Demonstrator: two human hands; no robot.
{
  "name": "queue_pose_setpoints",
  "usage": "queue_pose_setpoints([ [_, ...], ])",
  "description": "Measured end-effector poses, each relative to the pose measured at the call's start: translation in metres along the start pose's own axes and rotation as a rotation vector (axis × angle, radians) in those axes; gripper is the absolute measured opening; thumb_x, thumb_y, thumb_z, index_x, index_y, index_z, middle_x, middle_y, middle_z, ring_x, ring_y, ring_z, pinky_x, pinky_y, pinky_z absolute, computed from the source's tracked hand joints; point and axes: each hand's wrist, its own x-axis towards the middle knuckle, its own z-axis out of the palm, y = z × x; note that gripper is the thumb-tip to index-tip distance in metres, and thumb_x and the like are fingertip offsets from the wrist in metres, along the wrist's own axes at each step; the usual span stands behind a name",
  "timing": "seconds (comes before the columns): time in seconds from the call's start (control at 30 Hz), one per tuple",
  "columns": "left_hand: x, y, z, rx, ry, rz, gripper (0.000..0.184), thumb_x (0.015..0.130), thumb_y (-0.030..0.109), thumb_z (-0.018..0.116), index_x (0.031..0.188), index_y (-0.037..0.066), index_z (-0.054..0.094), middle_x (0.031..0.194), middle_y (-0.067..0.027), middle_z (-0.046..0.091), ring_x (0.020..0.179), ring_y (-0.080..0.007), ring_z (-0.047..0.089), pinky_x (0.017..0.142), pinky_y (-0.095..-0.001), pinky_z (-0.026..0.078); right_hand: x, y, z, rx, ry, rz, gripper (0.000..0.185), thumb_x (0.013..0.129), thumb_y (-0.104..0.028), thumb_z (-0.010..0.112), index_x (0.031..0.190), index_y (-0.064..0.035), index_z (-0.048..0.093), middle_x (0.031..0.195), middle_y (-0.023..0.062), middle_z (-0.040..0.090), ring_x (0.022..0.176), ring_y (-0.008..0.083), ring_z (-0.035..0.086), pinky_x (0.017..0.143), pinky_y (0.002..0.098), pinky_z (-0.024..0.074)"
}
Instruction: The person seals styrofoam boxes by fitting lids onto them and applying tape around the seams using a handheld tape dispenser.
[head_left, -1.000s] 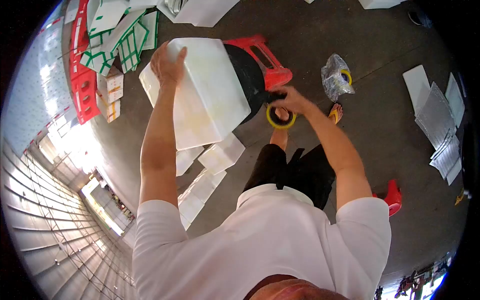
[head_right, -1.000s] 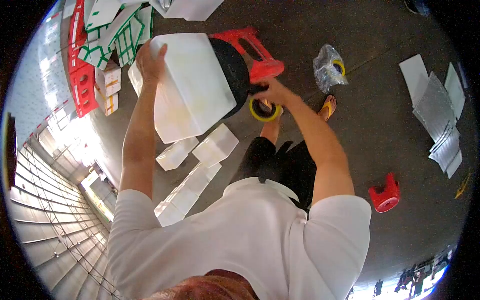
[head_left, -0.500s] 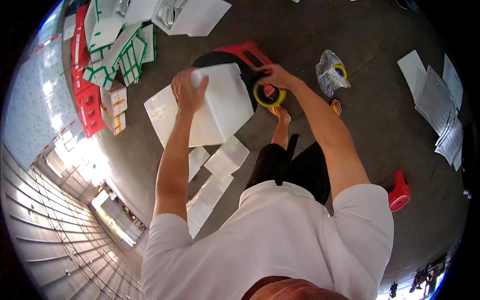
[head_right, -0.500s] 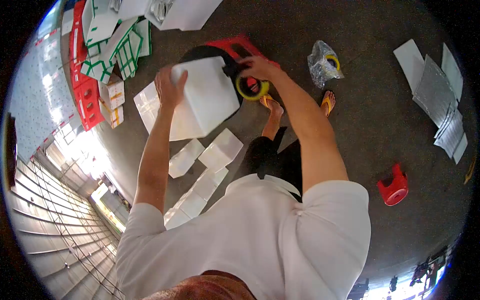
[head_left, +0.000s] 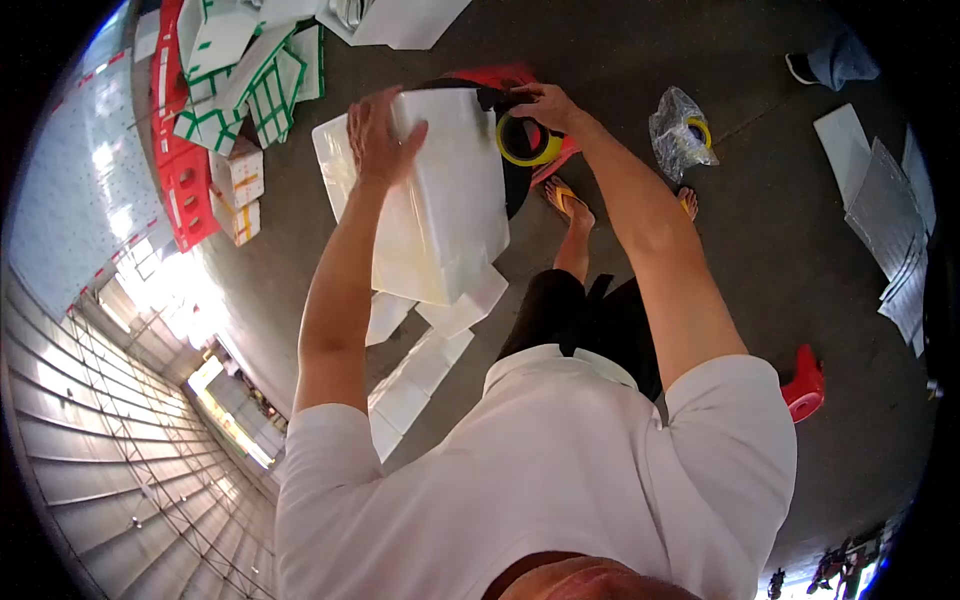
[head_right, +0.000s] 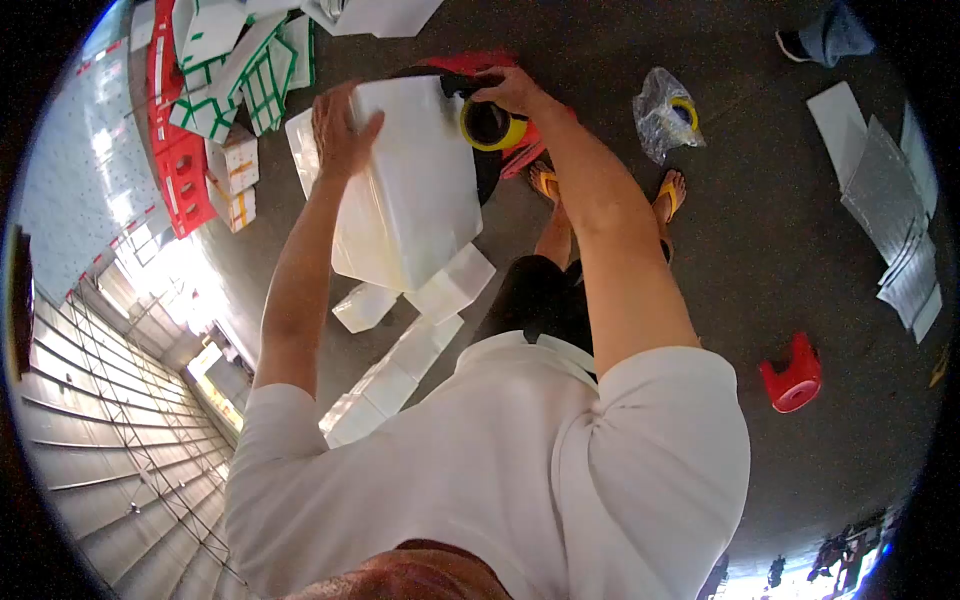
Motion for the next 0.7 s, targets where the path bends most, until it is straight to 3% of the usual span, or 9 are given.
queue_pose_setpoints([
  [0.07, 0.004, -0.015, 0.008, -0.018, 0.112, -0.071, 0.062, 0.073, 0.038, 0.075, 0.127, 0.014, 0.055, 0.123, -0.0133, 0.057, 0.121, -0.0326, 0.047, 0.106, -0.048, 0.031, -0.011, 0.016, -0.006, -0.083, -0.081, -0.023, 0.061, 0.076, -0.025, 0.08, 0.129, -0.0051, 0.06, 0.118, 0.0141, 0.066, 0.103, 0.0211, 0.064, 0.09, 0.0328, 0.0519],
  [0.13, 0.012, -0.029, 0.011, -0.023, 0.161, -0.203, 0.061, 0.073, 0.039, 0.075, 0.126, 0.014, 0.056, 0.121, -0.0134, 0.057, 0.12, -0.0333, 0.047, 0.105, -0.0462, 0.032, -0.067, 0.036, -0.005, 0.003, -0.155, -0.093, 0.053, 0.079, -0.008, 0.075, 0.13, -0.0031, 0.058, 0.113, 0.0084, 0.065, 0.104, 0.0151, 0.06, 0.091, 0.0308, 0.0491],
  [0.2, 0.014, -0.043, 0.017, -0.032, 0.182, -0.272, 0.062, 0.073, 0.04, 0.076, 0.126, 0.015, 0.056, 0.121, -0.0138, 0.057, 0.12, -0.0334, 0.047, 0.105, -0.0464, 0.032, -0.122, 0.057, -0.005, -0.061, -0.098, -0.069, 0.054, 0.079, -0.008, 0.076, 0.13, -0.0036, 0.058, 0.116, 0.0094, 0.065, 0.106, 0.0151, 0.058, 0.094, 0.0318, 0.0471],
  [0.27, 0.014, -0.054, 0.02, 0.0, 0.189, -0.383, 0.063, 0.073, 0.041, 0.077, 0.127, 0.016, 0.056, 0.122, -0.0154, 0.058, 0.12, -0.0341, 0.048, 0.106, -0.047, 0.032, -0.172, 0.029, -0.004, 0.042, -0.168, 0.155, 0.054, 0.078, -0.007, 0.075, 0.129, -0.0039, 0.059, 0.115, 0.0094, 0.065, 0.106, 0.0158, 0.059, 0.095, 0.0326, 0.0461],
  [0.3, 0.013, -0.058, 0.019, -0.002, 0.19, -0.381, 0.063, 0.073, 0.041, 0.077, 0.127, 0.016, 0.056, 0.122, -0.0154, 0.058, 0.12, -0.0341, 0.048, 0.106, -0.047, 0.032, -0.184, 0.037, 0.0, 0.041, -0.165, 0.153, 0.054, 0.078, -0.007, 0.075, 0.129, -0.0039, 0.059, 0.115, 0.0094, 0.065, 0.106, 0.0158, 0.059, 0.095, 0.0326, 0.0461],
  [0.5, 0.02, -0.083, 0.021, 0.047, 0.214, -0.709, 0.069, 0.072, 0.05, 0.073, 0.129, 0.015, 0.056, 0.123, -0.0174, 0.058, 0.119, -0.0357, 0.05, 0.104, -0.0482, 0.035, -0.206, 0.057, -0.001, -0.134, -0.096, 0.048, 0.053, 0.077, -0.011, 0.075, 0.127, -0.0038, 0.06, 0.109, 0.0092, 0.067, 0.102, 0.0189, 0.062, 0.092, 0.0336, 0.0473],
  [0.6, 0.02, -0.084, 0.018, 0.017, 0.232, -0.768, 0.07, 0.072, 0.053, 0.071, 0.129, 0.015, 0.056, 0.123, -0.0183, 0.058, 0.119, -0.036, 0.05, 0.105, -0.0479, 0.035, -0.182, 0.013, 0.004, 0.01, -0.291, 0.22, 0.067, 0.074, -0.028, 0.079, 0.134, -0.0085, 0.057, 0.134, 0.0182, 0.057, 0.125, 0.0317, 0.052, 0.11, 0.0399, 0.0363],
  [0.67, 0.029, -0.08, 0.009, 0.004, 0.256, -0.803, 0.072, 0.073, 0.054, 0.07, 0.131, 0.015, 0.055, 0.125, -0.0183, 0.057, 0.12, -0.0358, 0.049, 0.105, -0.0477, 0.034, -0.18, -0.051, 0.015, -0.758, -0.519, 0.013, 0.053, 0.078, -0.018, 0.075, 0.127, -0.0012, 0.06, 0.12, 0.0184, 0.064, 0.113, 0.0264, 0.06, 0.1, 0.0378, 0.0447],
  [0.7, 0.016, -0.081, 0.011, -0.001, 0.244, -0.87, 0.073, 0.073, 0.054, 0.07, 0.132, 0.015, 0.054, 0.126, -0.0183, 0.056, 0.122, -0.0356, 0.048, 0.106, -0.0474, 0.033, -0.198, -0.021, 0.03, -0.759, -0.519, 0.013, 0.053, 0.078, -0.018, 0.075, 0.127, -0.0012, 0.06, 0.12, 0.0184, 0.064, 0.113, 0.0264, 0.06, 0.1, 0.0378, 0.0447],
])
